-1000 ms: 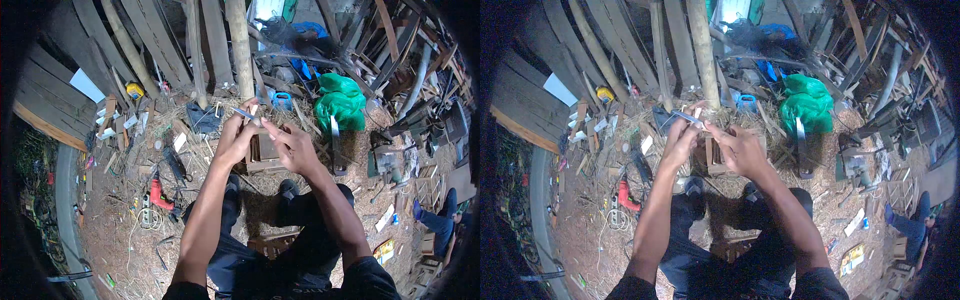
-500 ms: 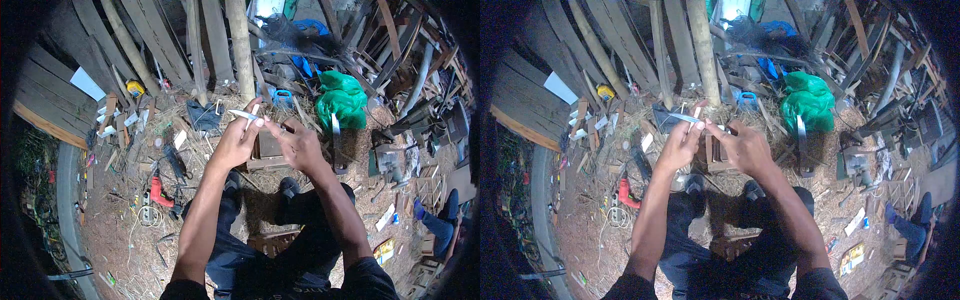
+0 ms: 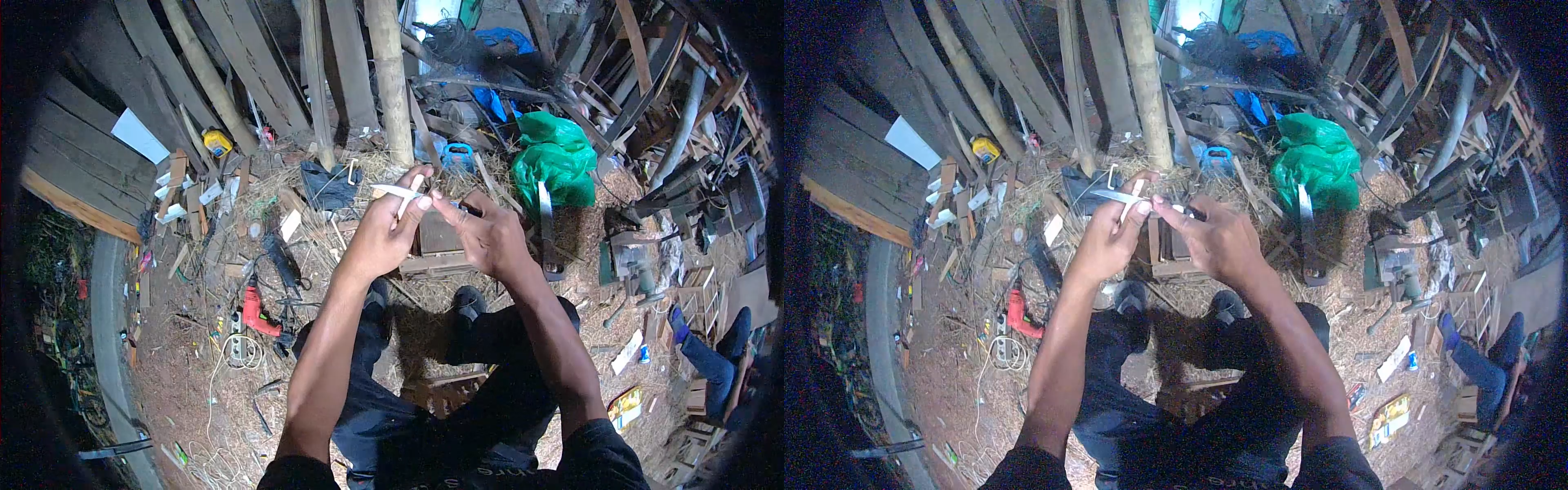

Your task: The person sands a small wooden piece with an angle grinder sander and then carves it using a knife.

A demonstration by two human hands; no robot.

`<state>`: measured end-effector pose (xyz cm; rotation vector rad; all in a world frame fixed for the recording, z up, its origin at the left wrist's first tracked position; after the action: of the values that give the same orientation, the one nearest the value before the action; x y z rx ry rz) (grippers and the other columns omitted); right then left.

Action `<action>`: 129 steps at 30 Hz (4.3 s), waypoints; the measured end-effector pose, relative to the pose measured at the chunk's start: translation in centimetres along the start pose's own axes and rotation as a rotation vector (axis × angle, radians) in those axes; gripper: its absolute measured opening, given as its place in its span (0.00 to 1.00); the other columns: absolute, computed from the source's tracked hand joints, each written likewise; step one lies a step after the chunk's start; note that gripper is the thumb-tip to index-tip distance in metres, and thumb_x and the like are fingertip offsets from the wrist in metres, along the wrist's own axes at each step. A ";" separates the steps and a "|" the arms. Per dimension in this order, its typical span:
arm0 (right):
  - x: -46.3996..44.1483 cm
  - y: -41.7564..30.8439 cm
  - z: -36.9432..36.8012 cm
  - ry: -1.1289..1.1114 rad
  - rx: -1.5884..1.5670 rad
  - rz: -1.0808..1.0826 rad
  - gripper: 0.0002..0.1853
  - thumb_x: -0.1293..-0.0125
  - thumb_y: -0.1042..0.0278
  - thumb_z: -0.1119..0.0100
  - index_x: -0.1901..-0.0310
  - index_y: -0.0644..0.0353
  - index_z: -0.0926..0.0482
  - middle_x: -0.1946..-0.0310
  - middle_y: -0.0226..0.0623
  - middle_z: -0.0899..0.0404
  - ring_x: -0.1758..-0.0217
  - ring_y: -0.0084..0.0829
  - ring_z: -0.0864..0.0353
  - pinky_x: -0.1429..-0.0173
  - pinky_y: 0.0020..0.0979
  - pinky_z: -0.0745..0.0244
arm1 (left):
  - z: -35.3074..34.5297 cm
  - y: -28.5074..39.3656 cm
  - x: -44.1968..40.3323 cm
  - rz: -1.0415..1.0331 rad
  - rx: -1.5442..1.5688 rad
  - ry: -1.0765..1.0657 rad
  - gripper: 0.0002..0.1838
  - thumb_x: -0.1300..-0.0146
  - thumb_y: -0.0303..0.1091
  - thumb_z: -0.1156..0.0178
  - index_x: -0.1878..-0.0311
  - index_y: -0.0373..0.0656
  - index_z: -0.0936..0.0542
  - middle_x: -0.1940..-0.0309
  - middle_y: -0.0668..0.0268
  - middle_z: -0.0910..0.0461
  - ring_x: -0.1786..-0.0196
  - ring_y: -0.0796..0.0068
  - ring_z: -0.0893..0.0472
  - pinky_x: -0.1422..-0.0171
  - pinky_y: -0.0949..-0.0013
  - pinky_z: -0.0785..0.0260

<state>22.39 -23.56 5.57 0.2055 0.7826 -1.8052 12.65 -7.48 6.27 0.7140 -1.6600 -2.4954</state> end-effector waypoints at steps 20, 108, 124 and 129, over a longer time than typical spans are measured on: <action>-0.4 0.0 0.1 0.064 -0.280 -0.008 0.28 0.41 0.78 0.41 0.37 0.46 0.23 0.75 0.38 0.31 0.76 0.35 0.32 0.70 0.34 0.34 | -0.9 0.6 -0.4 0.177 0.137 0.047 0.28 0.26 0.39 0.46 0.29 0.38 0.38 0.51 0.57 0.22 0.53 0.75 0.23 0.45 0.69 0.31; -1.6 5.1 -1.6 0.159 -0.164 -0.173 0.19 0.40 0.61 0.35 0.79 0.66 0.30 0.81 0.44 0.31 0.78 0.43 0.29 0.71 0.40 0.37 | -2.8 -2.5 -1.5 0.373 -0.083 0.203 0.10 0.38 0.36 0.36 0.64 0.36 0.18 0.76 0.64 0.18 0.72 0.82 0.22 0.66 0.71 0.31; -1.4 3.7 -1.6 0.075 0.068 -0.256 0.12 0.53 0.65 0.37 0.64 0.56 0.17 0.69 0.45 0.18 0.63 0.49 0.18 0.60 0.47 0.23 | -4.4 -0.2 -2.0 0.266 -0.565 0.178 0.11 0.46 0.33 0.35 0.67 0.34 0.18 0.73 0.48 0.17 0.66 0.48 0.16 0.58 0.54 0.23; -1.4 3.8 -1.9 0.070 0.085 -0.301 0.11 0.54 0.65 0.36 0.66 0.57 0.18 0.70 0.45 0.18 0.64 0.50 0.17 0.60 0.47 0.23 | -4.7 -0.4 -1.9 0.222 -0.518 0.210 0.10 0.46 0.34 0.35 0.67 0.35 0.18 0.73 0.49 0.17 0.67 0.48 0.16 0.61 0.55 0.24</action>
<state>25.92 -21.97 3.24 0.2153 0.8205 -2.1275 16.31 -10.74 5.10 0.6547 -0.9073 -2.4278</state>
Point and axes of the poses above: each hand's wrist, its own x-axis away from the middle knuckle, its own z-axis out of the back of the hand, y = z × x, the point moved 2 cm from there along -x, towards the middle knuckle
